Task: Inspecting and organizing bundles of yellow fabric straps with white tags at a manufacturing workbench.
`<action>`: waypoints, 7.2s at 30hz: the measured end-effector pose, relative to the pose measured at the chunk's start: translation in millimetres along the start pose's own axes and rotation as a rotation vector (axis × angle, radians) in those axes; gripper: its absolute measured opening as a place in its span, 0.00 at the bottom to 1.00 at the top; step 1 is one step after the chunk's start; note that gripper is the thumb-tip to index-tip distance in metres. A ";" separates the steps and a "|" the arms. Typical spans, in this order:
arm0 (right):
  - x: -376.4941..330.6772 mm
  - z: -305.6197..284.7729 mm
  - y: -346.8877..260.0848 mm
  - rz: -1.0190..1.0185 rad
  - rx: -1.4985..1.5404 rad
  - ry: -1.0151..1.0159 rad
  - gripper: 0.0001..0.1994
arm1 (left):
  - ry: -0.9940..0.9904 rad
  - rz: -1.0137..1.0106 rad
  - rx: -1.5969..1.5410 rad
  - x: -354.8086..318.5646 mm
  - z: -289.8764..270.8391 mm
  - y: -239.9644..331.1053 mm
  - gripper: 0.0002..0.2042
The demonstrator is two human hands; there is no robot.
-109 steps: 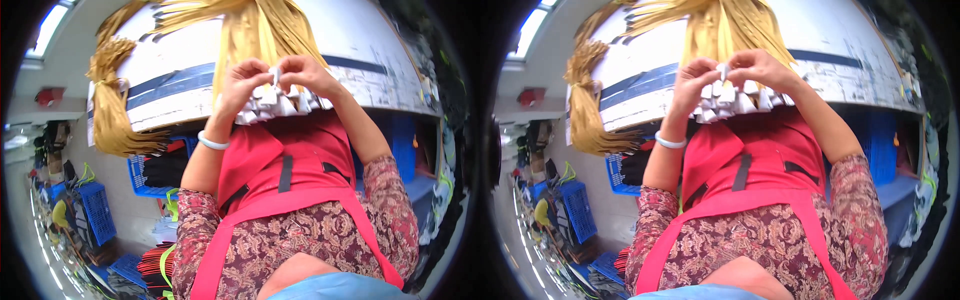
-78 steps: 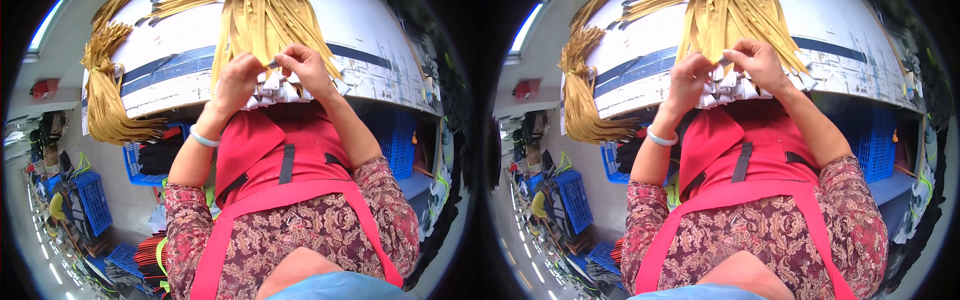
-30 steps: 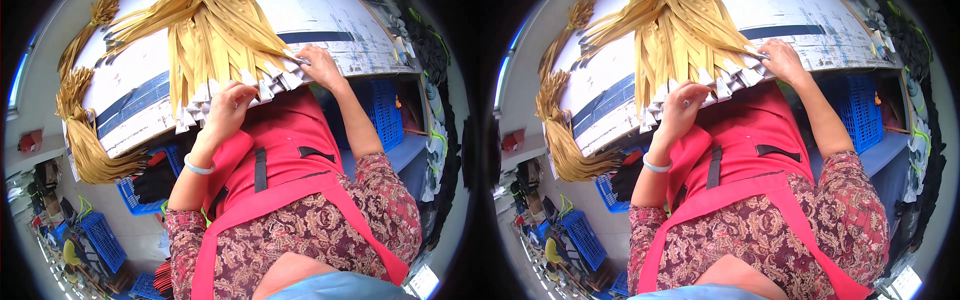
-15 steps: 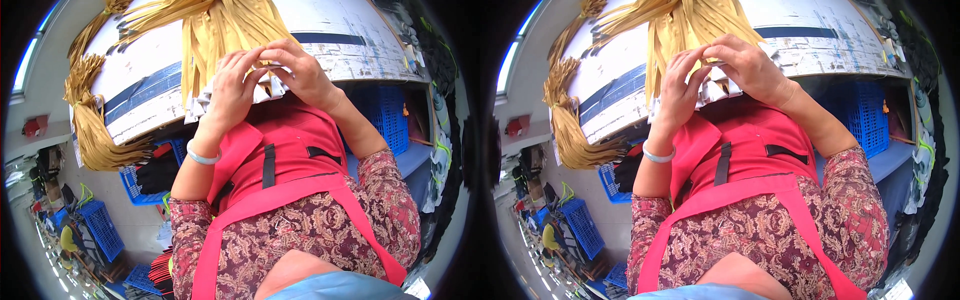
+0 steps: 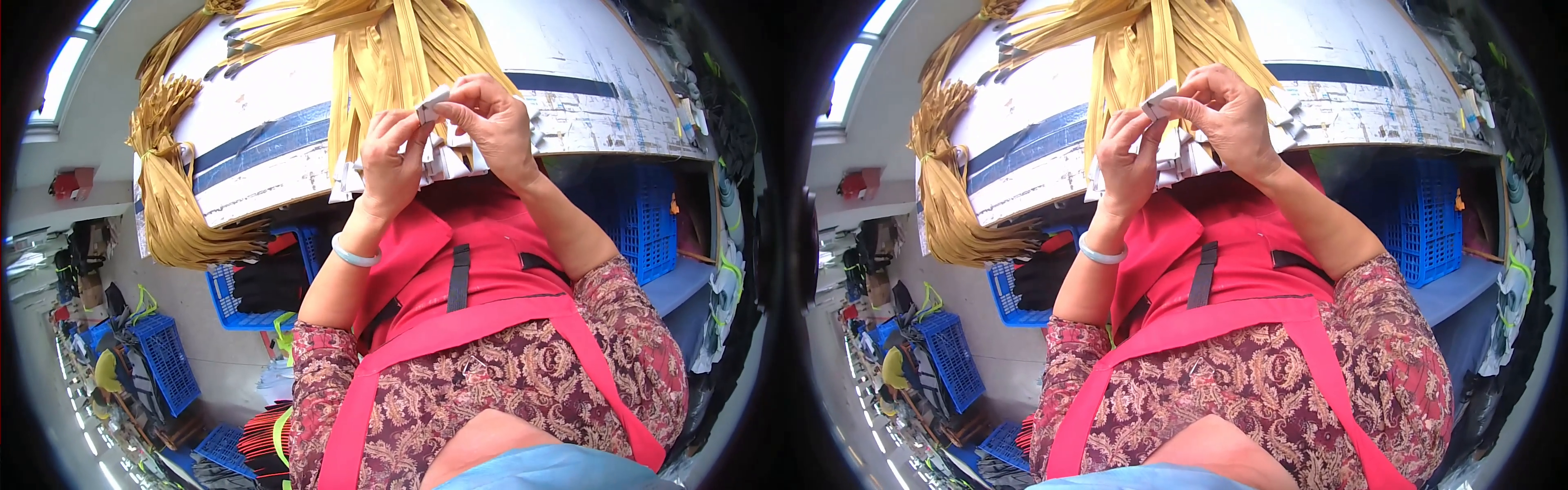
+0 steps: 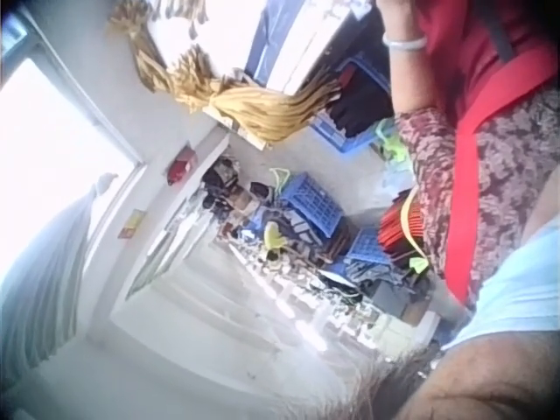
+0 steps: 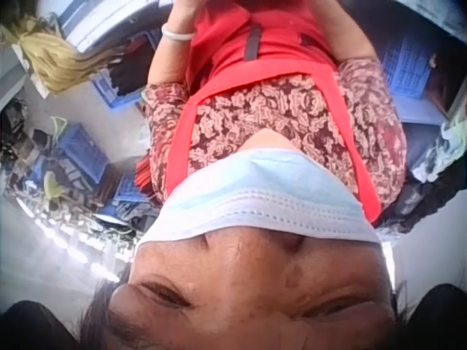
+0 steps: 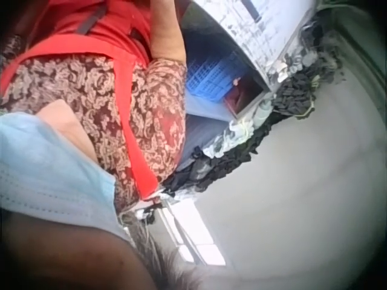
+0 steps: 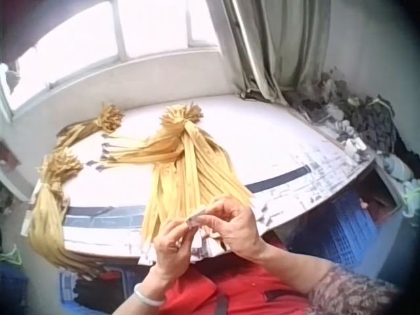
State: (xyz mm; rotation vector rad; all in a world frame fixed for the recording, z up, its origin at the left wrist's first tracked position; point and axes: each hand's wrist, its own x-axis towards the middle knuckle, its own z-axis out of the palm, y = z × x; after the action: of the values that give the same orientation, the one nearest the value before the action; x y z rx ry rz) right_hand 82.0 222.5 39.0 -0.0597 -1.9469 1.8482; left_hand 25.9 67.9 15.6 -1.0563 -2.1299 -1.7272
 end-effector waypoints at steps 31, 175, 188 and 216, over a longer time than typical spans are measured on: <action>35.3 -4.7 -9.2 0.502 0.199 -0.620 0.07 | -0.233 -0.600 -1.034 19.1 -34.6 -40.3 0.05; 48.8 -18.5 35.5 -0.314 -0.224 -0.109 0.05 | -0.093 -0.426 -0.528 44.9 -5.8 -11.0 0.09; 28.2 -4.4 6.6 -0.033 -0.210 -0.234 0.05 | -0.370 -0.019 0.173 47.8 -30.6 -9.3 0.02; 20.3 -85.4 -4.1 -0.101 -0.540 -0.411 0.07 | -0.408 0.164 0.094 53.6 35.9 3.6 0.18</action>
State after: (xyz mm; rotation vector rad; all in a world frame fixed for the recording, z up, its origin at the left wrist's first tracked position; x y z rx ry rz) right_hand 94.7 308.9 48.7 0.2656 -2.6314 1.2944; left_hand -0.8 122.3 38.0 -1.6185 -2.2422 -1.4163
